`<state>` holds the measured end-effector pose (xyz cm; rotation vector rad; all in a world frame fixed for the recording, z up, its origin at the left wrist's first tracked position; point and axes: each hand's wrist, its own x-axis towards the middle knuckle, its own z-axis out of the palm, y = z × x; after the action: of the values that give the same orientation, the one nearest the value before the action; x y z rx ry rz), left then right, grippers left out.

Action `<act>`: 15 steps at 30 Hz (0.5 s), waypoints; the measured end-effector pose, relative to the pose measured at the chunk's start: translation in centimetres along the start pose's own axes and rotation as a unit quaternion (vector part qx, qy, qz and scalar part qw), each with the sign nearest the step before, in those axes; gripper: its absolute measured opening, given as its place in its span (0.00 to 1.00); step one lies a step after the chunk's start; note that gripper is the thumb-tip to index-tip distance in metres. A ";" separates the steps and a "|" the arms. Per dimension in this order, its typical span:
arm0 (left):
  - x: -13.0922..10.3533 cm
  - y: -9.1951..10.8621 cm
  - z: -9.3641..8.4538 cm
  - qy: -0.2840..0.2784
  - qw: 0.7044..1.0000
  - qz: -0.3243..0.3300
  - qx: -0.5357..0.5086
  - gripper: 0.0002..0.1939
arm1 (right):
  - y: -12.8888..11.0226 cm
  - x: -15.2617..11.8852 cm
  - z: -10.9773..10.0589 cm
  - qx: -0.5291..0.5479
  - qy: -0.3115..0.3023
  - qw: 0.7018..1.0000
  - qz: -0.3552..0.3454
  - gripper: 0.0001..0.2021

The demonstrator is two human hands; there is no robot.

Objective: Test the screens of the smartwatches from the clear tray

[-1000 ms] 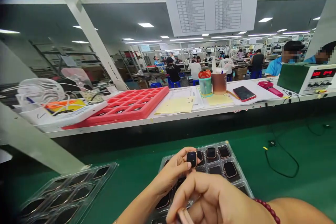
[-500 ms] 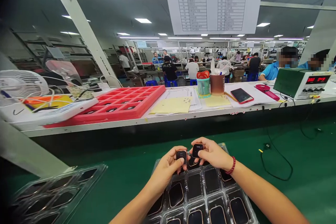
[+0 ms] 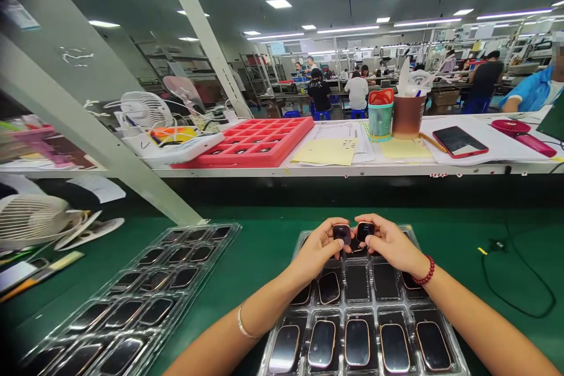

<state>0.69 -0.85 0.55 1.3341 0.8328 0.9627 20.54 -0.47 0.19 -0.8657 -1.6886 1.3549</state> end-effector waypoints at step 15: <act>-0.3 -0.1 0.2 0.008 1.000 0.007 -0.020 0.21 | -0.3 -0.2 0.2 -0.027 0.009 1.000 0.004 0.18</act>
<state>0.83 -1.18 0.45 1.3002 0.8134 0.9975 20.47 -0.80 0.41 -0.9148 -1.7171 1.3081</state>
